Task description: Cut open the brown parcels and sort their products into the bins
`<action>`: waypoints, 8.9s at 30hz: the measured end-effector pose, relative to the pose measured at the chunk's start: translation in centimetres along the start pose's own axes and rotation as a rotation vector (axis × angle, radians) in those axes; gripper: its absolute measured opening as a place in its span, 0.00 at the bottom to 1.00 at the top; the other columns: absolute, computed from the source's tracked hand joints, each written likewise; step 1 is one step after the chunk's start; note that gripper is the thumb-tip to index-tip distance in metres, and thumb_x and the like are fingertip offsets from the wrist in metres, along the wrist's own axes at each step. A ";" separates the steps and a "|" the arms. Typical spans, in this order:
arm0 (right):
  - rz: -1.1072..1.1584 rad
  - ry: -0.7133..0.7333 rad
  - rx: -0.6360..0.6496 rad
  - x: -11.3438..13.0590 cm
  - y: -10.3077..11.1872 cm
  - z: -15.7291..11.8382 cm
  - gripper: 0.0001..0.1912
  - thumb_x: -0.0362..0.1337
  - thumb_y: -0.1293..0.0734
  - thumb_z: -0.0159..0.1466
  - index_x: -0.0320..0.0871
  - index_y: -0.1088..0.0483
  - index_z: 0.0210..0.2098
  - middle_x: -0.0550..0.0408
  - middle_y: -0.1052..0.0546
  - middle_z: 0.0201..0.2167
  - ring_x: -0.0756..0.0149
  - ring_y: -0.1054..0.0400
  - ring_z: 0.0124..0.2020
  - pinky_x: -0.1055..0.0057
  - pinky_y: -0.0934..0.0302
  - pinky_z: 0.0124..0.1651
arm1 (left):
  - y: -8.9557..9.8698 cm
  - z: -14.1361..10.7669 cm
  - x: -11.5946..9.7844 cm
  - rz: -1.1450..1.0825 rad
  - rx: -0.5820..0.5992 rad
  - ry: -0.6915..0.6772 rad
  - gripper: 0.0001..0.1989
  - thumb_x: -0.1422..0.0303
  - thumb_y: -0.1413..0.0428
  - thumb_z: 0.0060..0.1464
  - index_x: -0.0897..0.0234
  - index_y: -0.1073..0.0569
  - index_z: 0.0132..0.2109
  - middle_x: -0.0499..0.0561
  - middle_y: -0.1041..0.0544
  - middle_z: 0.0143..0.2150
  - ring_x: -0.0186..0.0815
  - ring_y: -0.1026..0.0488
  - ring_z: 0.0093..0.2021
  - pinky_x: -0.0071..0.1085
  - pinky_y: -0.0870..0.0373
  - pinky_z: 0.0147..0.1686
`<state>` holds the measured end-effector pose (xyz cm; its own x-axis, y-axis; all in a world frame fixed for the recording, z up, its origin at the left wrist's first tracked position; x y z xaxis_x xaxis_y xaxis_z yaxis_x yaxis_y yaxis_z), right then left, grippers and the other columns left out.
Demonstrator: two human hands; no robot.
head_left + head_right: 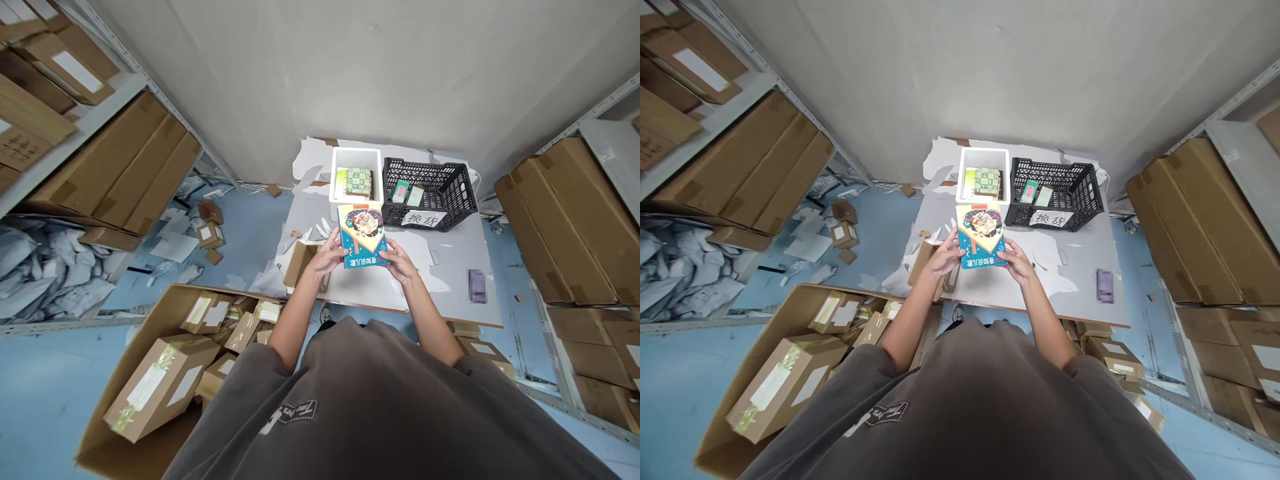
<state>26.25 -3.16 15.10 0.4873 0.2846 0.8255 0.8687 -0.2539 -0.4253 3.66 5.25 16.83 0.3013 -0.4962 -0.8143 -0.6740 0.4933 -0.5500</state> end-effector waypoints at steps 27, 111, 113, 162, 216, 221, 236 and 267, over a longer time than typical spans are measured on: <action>-0.333 0.212 -0.232 15.5 3.8 29.4 0.37 0.53 0.20 0.61 0.62 0.30 0.67 0.55 0.18 0.56 0.53 0.22 0.58 0.56 0.20 0.51 | 12.5 28.1 -11.9 0.329 -0.593 0.041 0.45 0.56 0.32 0.61 0.45 0.38 0.80 0.55 0.27 0.74 0.53 0.32 0.74 0.48 0.30 0.64; -0.707 0.506 -0.046 -10.6 -15.7 10.6 0.13 0.48 0.29 0.66 0.46 0.25 0.42 0.50 0.20 0.45 0.54 0.27 0.50 0.58 0.31 0.60 | 16.3 -13.8 2.1 1.267 -0.609 -0.157 0.27 0.68 0.34 0.58 0.61 0.23 0.65 0.60 0.22 0.66 0.53 0.28 0.69 0.51 0.28 0.70; -0.940 0.454 0.012 -13.1 -18.2 12.1 0.11 0.43 0.31 0.68 0.44 0.24 0.46 0.47 0.20 0.49 0.53 0.27 0.56 0.56 0.34 0.66 | 17.9 -13.8 3.8 1.450 -0.458 0.024 0.23 0.70 0.31 0.54 0.62 0.18 0.58 0.61 0.23 0.67 0.57 0.32 0.73 0.52 0.30 0.72; -1.559 -0.001 -0.779 -4.8 20.0 -23.8 0.44 0.50 0.18 0.61 0.43 0.30 0.71 0.36 0.64 0.86 0.21 0.65 0.83 0.29 0.54 0.77 | -21.3 -0.4 20.9 1.664 0.392 -0.338 0.11 0.68 0.45 0.73 0.53 0.17 0.50 0.50 0.34 0.80 0.51 0.39 0.80 0.45 0.16 0.58; -1.558 0.882 0.762 -20.5 -31.9 -8.9 0.45 0.52 0.29 0.69 0.46 0.42 0.80 0.35 0.42 0.80 0.32 0.45 0.77 0.30 0.45 0.76 | 18.2 -54.0 8.5 1.267 -1.352 0.232 0.39 0.60 0.35 0.65 0.59 0.35 0.78 0.63 0.35 0.79 0.56 0.37 0.78 0.51 0.38 0.78; -1.626 0.881 1.041 -27.6 -43.9 -8.6 0.53 0.58 0.26 0.66 0.50 0.47 0.83 0.40 0.50 0.84 0.26 0.51 0.80 0.24 0.48 0.76 | 23.6 -63.2 8.3 1.212 -1.387 0.532 0.46 0.56 0.32 0.64 0.58 0.40 0.82 0.63 0.44 0.84 0.59 0.44 0.82 0.50 0.40 0.79; -1.769 0.716 1.802 -59.7 -62.9 -2.0 0.84 0.66 0.15 0.50 0.48 0.68 0.87 0.41 0.83 0.85 0.17 0.87 0.82 0.20 0.67 0.77 | 44.5 -70.1 11.8 1.154 -1.073 0.965 0.81 0.38 0.26 0.44 0.60 0.69 0.86 0.65 0.71 0.88 0.71 0.74 0.85 0.62 0.49 0.78; -1.745 0.553 2.065 -67.6 -63.4 1.8 0.93 0.66 0.13 0.42 0.48 0.73 0.86 0.30 0.80 0.84 0.11 0.81 0.81 0.17 0.69 0.74 | 51.8 -66.1 11.2 1.218 -0.793 1.019 0.86 0.33 0.26 0.33 0.60 0.64 0.86 0.72 0.72 0.87 0.73 0.75 0.85 0.66 0.70 0.79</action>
<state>-61.59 -4.66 -14.41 0.0333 -0.8827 0.4688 -0.4800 0.3973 0.7822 -72.45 -21.95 -8.46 -0.8617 -0.5042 -0.0572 -0.4014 0.6082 0.6848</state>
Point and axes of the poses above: each hand's wrist, its own z-axis towards the middle knuckle, its own y-axis out of the back of the hand, x = y × z, the point moved 5 cm from there along z, towards the middle knuckle
